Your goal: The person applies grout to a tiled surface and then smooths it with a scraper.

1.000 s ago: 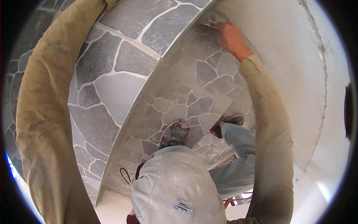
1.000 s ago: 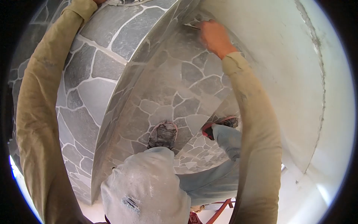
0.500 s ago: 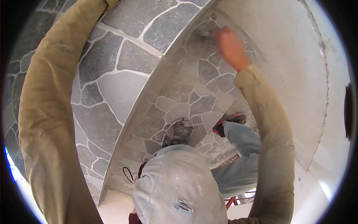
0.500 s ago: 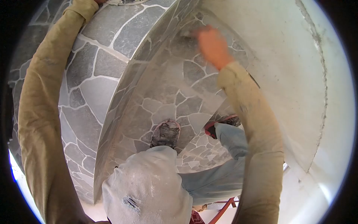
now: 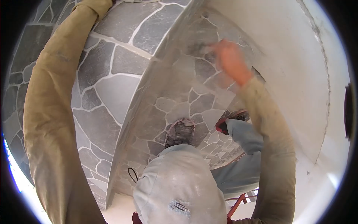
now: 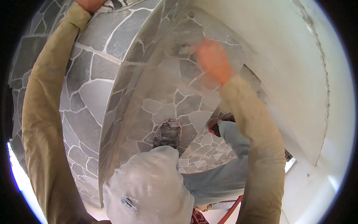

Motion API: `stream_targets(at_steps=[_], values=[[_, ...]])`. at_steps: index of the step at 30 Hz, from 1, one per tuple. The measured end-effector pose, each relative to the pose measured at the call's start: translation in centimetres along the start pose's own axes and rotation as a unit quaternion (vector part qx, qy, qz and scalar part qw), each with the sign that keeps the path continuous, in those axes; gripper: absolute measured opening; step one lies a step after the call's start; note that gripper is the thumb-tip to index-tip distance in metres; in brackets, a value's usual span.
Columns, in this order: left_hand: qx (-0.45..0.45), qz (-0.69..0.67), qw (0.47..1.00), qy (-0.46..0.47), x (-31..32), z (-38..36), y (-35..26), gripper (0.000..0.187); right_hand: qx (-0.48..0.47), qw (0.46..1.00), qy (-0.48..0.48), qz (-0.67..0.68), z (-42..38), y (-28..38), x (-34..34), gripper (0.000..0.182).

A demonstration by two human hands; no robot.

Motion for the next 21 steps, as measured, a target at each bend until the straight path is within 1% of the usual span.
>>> stream_targets(at_steps=[2, 3, 5, 7, 9, 10, 12, 13, 15, 16, 17, 18, 19, 21], values=[[-0.001, 0.005, 1.000, 0.004, 0.0, 0.0, -0.3, 0.026, 0.138, 0.990, 0.005, -0.007, 1.1, -6.1, -2.6, 0.043], [-0.006, 0.013, 1.000, 0.008, -0.1, 0.1, -0.4, 0.028, 0.143, 0.990, 0.001, -0.007, 0.7, -6.5, -2.3, 0.043], [-0.002, 0.007, 1.000, 0.020, -0.1, 0.4, -0.9, 0.029, 0.070, 0.996, -0.004, -0.059, 0.2, -5.4, -0.9, 0.041], [-0.004, 0.002, 1.000, 0.026, -0.2, 0.3, -1.0, 0.030, 0.029, 0.999, 0.019, -0.036, -2.0, -0.9, 1.6, 0.037], [0.007, 0.020, 0.999, 0.044, 0.0, 0.4, -0.6, 0.030, -0.034, 0.998, 0.008, 0.042, -4.9, 4.5, 1.3, 0.032], [0.018, 0.025, 0.998, 0.053, 0.1, 0.4, -0.3, 0.030, -0.020, 0.999, 0.003, 0.035, -6.1, 5.5, -0.1, 0.032], [0.041, 0.032, 0.996, 0.069, 0.3, 0.4, 0.1, 0.030, -0.071, 0.983, 0.139, 0.099, -8.2, 7.9, -0.1, 0.027], [0.049, 0.037, 0.995, 0.079, 0.5, 0.4, 0.4, 0.030, -0.057, 0.984, 0.136, 0.097, -9.0, 7.0, -0.4, 0.027], [0.067, 0.034, 0.993, 0.092, 1.6, 0.6, -0.2, 0.031, 0.067, 0.998, -0.007, 0.011, -10.4, 2.7, -3.7, 0.023], [0.062, 0.032, 0.994, 0.083, 1.9, 0.6, -0.4, 0.031, 0.073, 0.997, -0.010, 0.007, -10.4, 2.6, -4.7, 0.023], [0.056, 0.034, 0.995, 0.076, 1.8, 0.5, -0.5, 0.030, 0.200, 0.975, -0.076, 0.053, -10.9, 0.7, -6.4, 0.016], [0.049, 0.040, 0.995, 0.073, 1.5, 0.2, -0.5, 0.030, 0.322, 0.930, -0.142, 0.105, -12.0, -0.6, -7.0, 0.014], [0.044, 0.049, 0.995, 0.071, 1.1, 0.1, -0.4, 0.030, 0.324, 0.927, -0.151, 0.112, -11.5, 0.8, -6.1, 0.014], [0.024, 0.046, 0.996, 0.066, 0.8, 0.2, 0.4, 0.029, 0.385, 0.874, -0.115, 0.273, -10.7, 5.0, -1.0, 0.026]])
Point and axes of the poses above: each hand's wrist, its own z-axis towards the middle knuckle, its own x-axis out of the palm, y = z × x, the point moved 9 cm from there along z, towards the middle knuckle, and after that the axes turned 12 degrees about -x, right-handed, at the moved point
